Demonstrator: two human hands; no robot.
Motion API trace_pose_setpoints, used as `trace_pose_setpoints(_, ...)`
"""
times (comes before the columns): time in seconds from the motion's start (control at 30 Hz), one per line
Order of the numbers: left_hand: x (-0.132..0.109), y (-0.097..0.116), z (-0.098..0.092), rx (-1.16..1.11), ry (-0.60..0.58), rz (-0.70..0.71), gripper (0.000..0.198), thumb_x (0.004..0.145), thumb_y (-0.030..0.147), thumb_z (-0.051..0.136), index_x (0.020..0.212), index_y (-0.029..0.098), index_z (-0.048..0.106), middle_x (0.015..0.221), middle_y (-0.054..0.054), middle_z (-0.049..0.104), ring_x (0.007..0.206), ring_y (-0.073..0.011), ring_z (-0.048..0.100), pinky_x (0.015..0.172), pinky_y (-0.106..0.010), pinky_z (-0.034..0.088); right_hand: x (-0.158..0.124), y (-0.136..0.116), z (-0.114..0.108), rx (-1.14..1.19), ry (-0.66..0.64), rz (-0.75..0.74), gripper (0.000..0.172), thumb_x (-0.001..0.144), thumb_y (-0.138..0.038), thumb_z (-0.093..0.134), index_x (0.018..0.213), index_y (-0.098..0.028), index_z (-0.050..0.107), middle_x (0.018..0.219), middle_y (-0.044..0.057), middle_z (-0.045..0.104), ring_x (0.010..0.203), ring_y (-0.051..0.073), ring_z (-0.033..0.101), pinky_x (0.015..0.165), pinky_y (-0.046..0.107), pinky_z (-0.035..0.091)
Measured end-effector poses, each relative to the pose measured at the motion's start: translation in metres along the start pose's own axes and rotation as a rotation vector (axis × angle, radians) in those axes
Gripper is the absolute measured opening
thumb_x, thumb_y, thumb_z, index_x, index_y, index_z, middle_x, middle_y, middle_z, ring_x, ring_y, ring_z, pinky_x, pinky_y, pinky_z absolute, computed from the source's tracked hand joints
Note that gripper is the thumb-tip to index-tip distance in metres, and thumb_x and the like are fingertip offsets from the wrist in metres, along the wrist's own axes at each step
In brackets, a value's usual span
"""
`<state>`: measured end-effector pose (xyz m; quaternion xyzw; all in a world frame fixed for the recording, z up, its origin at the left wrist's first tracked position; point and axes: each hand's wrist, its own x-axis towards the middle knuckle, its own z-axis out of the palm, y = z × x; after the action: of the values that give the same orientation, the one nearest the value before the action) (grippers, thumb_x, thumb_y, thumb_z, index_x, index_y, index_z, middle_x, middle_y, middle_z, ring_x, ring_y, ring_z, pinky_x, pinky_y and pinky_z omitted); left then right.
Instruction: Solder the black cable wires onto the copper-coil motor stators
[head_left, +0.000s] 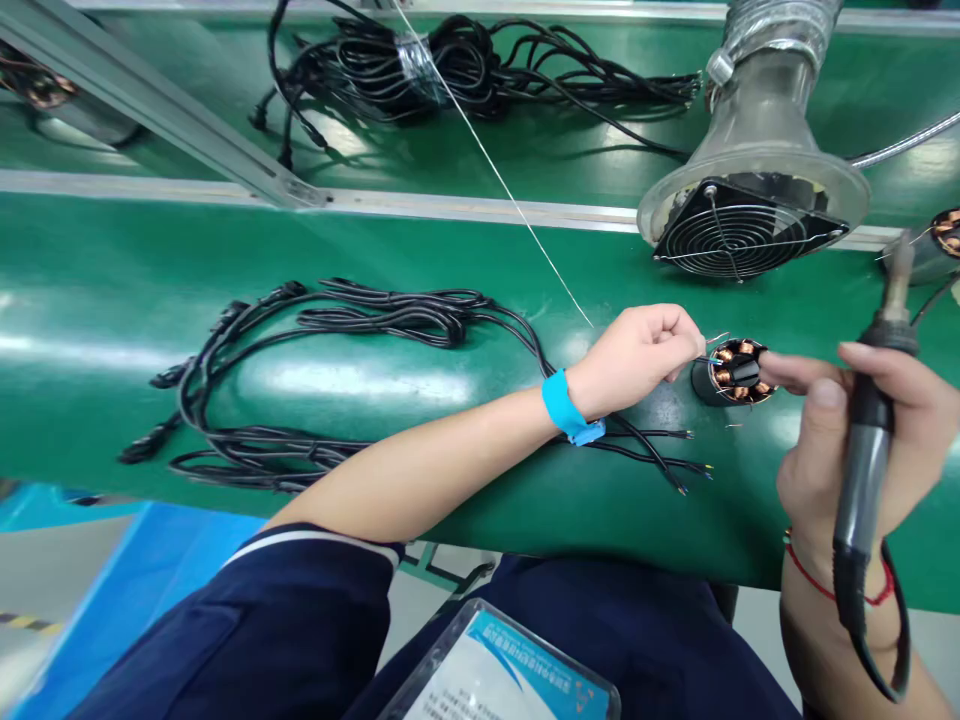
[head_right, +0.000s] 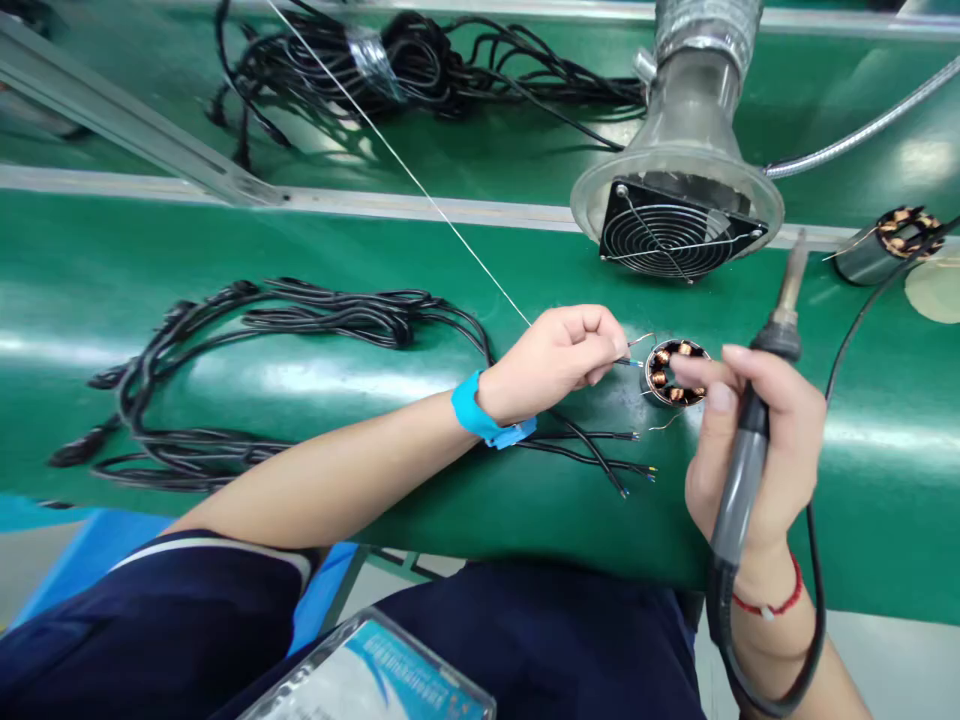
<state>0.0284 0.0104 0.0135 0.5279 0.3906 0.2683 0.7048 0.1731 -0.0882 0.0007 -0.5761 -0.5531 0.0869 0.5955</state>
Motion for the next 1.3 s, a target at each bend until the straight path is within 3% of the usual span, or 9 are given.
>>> trace_pose_setpoints(0.13, -0.001, 0.003, 0.000, -0.001, 0.011, -0.035, 0.025, 0.083, -0.002, 0.047, 0.063, 0.013, 0.050, 0.044, 0.010, 0.043, 0.040, 0.0000, 0.032, 0.046, -0.015, 0.027, 0.006, -0.021, 0.000, 0.080, -0.226, 0.204, 0.050, 0.084, -0.020, 0.066, 0.127, -0.029, 0.042, 0.132, 0.007, 0.059, 0.109, 0.021, 0.068, 0.093, 0.043, 0.057)
trace_pose_setpoints(0.37, 0.000, 0.001, 0.001, -0.002, 0.007, -0.029, 0.025, 0.080, -0.004, 0.047, 0.062, 0.013, 0.051, 0.044, 0.010, 0.043, 0.040, -0.0005, 0.033, 0.045, -0.016, 0.026, 0.002, -0.002, 0.020, -0.038, -0.145, 0.086, 0.051, 0.084, -0.016, 0.062, 0.128, -0.030, 0.042, 0.137, 0.009, 0.053, 0.127, 0.023, 0.056, 0.102, 0.049, 0.051)
trace_pose_setpoints(0.6, 0.001, -0.001, -0.002, 0.001, -0.004, 0.028, 0.022, 0.080, -0.001, 0.048, 0.063, 0.013, 0.051, 0.045, 0.010, 0.043, 0.041, -0.0011, 0.034, 0.047, -0.017, 0.028, -0.010, 0.015, 0.022, -0.028, -0.183, 0.093, 0.045, 0.087, -0.019, 0.061, 0.128, -0.029, 0.045, 0.116, 0.008, 0.067, 0.104, 0.022, 0.067, 0.088, 0.047, 0.057)
trace_pose_setpoints(0.77, 0.000, -0.007, -0.004, 0.027, -0.018, 0.094, 0.017, 0.081, 0.004, 0.049, 0.067, 0.014, 0.051, 0.048, 0.009, 0.047, 0.044, -0.0020, 0.037, 0.048, -0.017, 0.030, -0.011, 0.015, 0.025, -0.083, -0.035, -0.045, 0.051, 0.084, -0.017, 0.064, 0.130, -0.028, 0.043, 0.112, 0.007, 0.064, 0.095, 0.020, 0.067, 0.084, 0.043, 0.056)
trace_pose_setpoints(1.0, -0.004, -0.016, -0.007, 0.070, -0.033, 0.155, 0.015, 0.083, 0.010, 0.051, 0.070, 0.016, 0.046, 0.056, 0.007, 0.050, 0.046, -0.0031, 0.040, 0.047, -0.017, 0.032, -0.013, 0.015, 0.030, -0.095, -0.047, -0.076, 0.045, 0.084, -0.020, 0.064, 0.125, -0.026, 0.046, 0.090, -0.001, 0.063, 0.085, 0.015, 0.064, 0.085, 0.040, 0.054)
trace_pose_setpoints(1.13, -0.007, -0.017, -0.009, 0.188, -0.033, 0.381, 0.014, 0.086, 0.023, 0.058, 0.075, 0.015, 0.055, 0.073, 0.001, 0.059, 0.060, -0.0076, 0.052, 0.058, -0.021, 0.044, -0.012, 0.015, 0.031, 0.032, -0.043, 0.022, 0.047, 0.083, -0.021, 0.066, 0.124, -0.029, 0.045, 0.088, -0.003, 0.063, 0.084, 0.015, 0.063, 0.082, 0.038, 0.055)
trace_pose_setpoints(1.3, -0.008, -0.018, -0.013, 0.504, -0.026, 0.755, 0.017, 0.090, 0.019, 0.057, 0.076, 0.015, 0.064, 0.085, -0.005, 0.069, 0.083, -0.0133, 0.062, 0.079, -0.025, 0.050, -0.012, 0.018, 0.030, 0.089, -0.053, -0.002, 0.046, 0.083, -0.020, 0.067, 0.123, -0.031, 0.047, 0.087, -0.004, 0.063, 0.081, 0.015, 0.064, 0.083, 0.039, 0.055)
